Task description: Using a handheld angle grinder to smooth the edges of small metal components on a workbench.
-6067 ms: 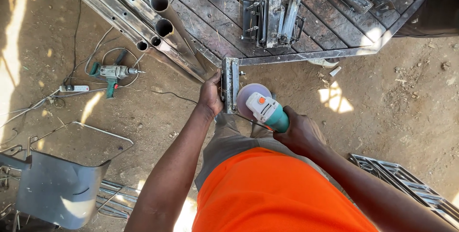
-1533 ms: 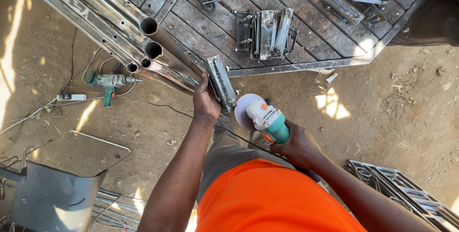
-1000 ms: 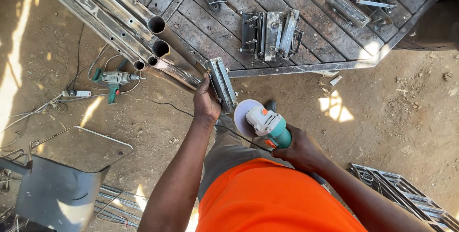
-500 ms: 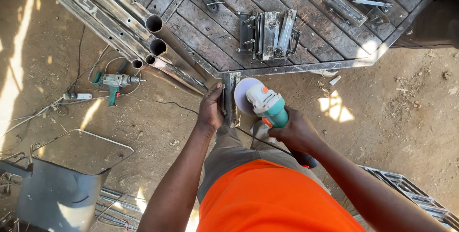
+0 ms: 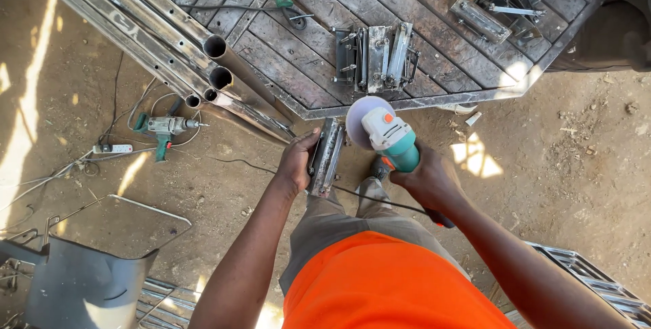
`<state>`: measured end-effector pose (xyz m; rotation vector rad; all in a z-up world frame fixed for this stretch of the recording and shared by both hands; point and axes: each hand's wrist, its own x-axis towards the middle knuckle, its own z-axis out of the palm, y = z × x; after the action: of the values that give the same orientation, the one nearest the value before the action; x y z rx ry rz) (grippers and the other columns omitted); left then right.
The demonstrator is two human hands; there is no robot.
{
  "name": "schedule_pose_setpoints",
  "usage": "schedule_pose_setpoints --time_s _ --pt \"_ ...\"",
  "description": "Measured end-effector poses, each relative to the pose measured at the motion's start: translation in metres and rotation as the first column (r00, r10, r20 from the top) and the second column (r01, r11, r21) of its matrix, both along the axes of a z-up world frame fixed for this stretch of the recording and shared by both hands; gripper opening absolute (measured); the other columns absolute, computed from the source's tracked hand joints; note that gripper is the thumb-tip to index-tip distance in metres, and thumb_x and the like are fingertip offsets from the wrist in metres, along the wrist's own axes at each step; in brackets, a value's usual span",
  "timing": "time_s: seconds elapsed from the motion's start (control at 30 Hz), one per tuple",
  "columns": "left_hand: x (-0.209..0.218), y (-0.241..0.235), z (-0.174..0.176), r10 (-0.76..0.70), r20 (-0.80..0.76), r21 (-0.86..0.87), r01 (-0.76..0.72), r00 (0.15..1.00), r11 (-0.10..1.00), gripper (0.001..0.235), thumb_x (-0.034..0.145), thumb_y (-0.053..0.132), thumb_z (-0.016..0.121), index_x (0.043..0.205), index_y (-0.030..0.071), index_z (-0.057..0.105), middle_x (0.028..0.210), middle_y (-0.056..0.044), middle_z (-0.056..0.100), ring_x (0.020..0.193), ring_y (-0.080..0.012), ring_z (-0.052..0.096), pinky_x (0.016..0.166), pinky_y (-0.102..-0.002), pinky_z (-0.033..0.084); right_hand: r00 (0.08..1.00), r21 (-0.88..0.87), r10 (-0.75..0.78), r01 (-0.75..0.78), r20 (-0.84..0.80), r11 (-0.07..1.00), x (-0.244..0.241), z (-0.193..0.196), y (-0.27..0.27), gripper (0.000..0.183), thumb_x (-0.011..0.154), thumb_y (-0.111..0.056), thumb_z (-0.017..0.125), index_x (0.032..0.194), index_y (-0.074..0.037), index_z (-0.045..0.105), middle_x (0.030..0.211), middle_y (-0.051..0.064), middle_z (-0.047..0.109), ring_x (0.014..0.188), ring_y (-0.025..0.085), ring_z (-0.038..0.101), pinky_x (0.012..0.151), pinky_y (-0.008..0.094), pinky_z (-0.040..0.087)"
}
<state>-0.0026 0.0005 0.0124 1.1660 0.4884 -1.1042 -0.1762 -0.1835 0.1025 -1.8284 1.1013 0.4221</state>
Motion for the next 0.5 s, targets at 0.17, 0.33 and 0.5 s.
schedule_pose_setpoints --time_s 0.17,0.33,0.5 --pt "-0.01 0.009 -0.008 -0.056 -0.171 0.066 0.068 0.984 0.995 0.019 0.091 0.024 0.078 0.087 0.005 0.075 0.08 -0.021 0.074 0.071 -0.0329 0.075 0.064 -0.042 0.062 0.996 -0.125 0.087 -0.087 -0.005 0.988 0.003 0.008 -0.007 0.055 0.069 -0.029 0.076 0.119 -0.009 0.062 0.101 0.025 0.072 0.103 0.053 0.068 0.085 0.061 0.052" --pt "-0.015 0.011 0.007 -0.101 -0.245 0.127 0.135 0.964 0.983 0.018 0.089 0.022 0.078 0.086 0.005 0.072 0.077 -0.019 0.072 0.068 -0.0322 0.074 0.059 -0.041 0.062 0.991 -0.169 0.127 -0.118 0.039 0.978 -0.007 -0.02 -0.008 0.052 0.07 -0.032 0.082 0.115 -0.015 0.062 0.098 0.02 0.074 0.101 0.05 0.069 0.083 0.059 0.054" --pt "-0.012 0.014 -0.012 -0.179 -0.201 0.108 0.203 0.963 0.973 0.019 0.089 0.022 0.079 0.091 0.005 0.074 0.077 -0.019 0.073 0.068 -0.0334 0.074 0.057 -0.041 0.063 0.982 -0.215 0.191 -0.183 0.014 0.959 -0.01 -0.032 -0.003 0.052 0.072 -0.035 0.083 0.113 -0.017 0.059 0.096 0.017 0.074 0.098 0.046 0.072 0.081 0.056 0.056"
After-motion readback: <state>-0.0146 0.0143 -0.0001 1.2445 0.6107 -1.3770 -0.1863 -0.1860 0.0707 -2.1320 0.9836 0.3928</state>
